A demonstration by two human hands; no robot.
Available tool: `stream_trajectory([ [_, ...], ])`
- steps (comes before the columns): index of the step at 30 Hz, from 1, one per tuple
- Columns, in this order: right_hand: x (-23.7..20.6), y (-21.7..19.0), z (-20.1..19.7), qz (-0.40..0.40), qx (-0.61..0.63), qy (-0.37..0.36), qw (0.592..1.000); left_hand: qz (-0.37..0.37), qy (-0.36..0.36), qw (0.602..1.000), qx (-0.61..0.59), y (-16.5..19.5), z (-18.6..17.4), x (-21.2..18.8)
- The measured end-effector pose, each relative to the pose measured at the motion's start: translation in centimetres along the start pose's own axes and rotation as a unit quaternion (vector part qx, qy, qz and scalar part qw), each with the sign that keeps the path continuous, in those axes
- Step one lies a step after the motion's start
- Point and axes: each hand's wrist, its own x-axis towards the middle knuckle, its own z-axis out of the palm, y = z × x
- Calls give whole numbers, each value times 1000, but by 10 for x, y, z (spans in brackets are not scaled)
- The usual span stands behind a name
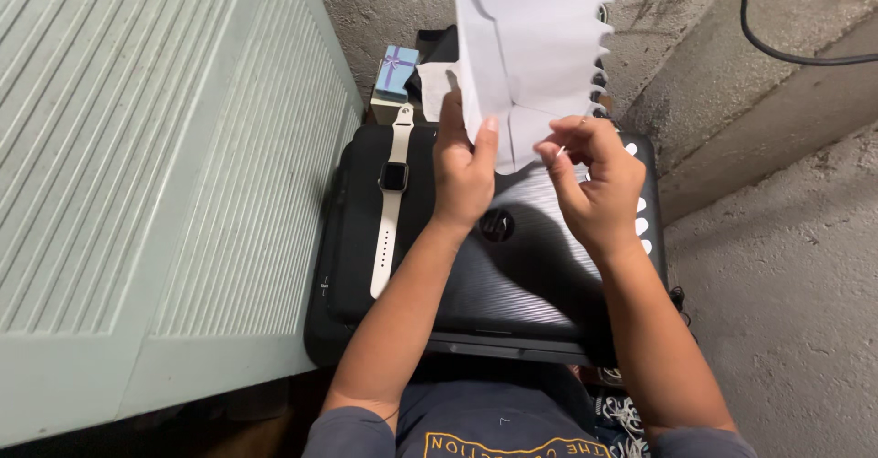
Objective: The person sits on the floor with a laptop on their lap and cuts decorative scalloped edges and heart shapes from a sheet of white paper using scissors. They rotate and reposition the paper while cutting, then lay the cut paper flat on the laptop lid.
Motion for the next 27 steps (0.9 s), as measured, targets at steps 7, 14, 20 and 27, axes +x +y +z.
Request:
stream_trajectory([
  [7,-7,10,4,-45,147,63,986,80,-98,991,45,5,10,-6],
  [14,-23,42,-3,-70,85,18,994,221,-178,954,100,20,9,4],
  [20,-14,24,1,-78,189,-25,979,77,-177,980,52,22,9,-5],
  [27,-2,1,6,-52,138,-62,987,101,-87,987,89,-30,-5,-18],
])
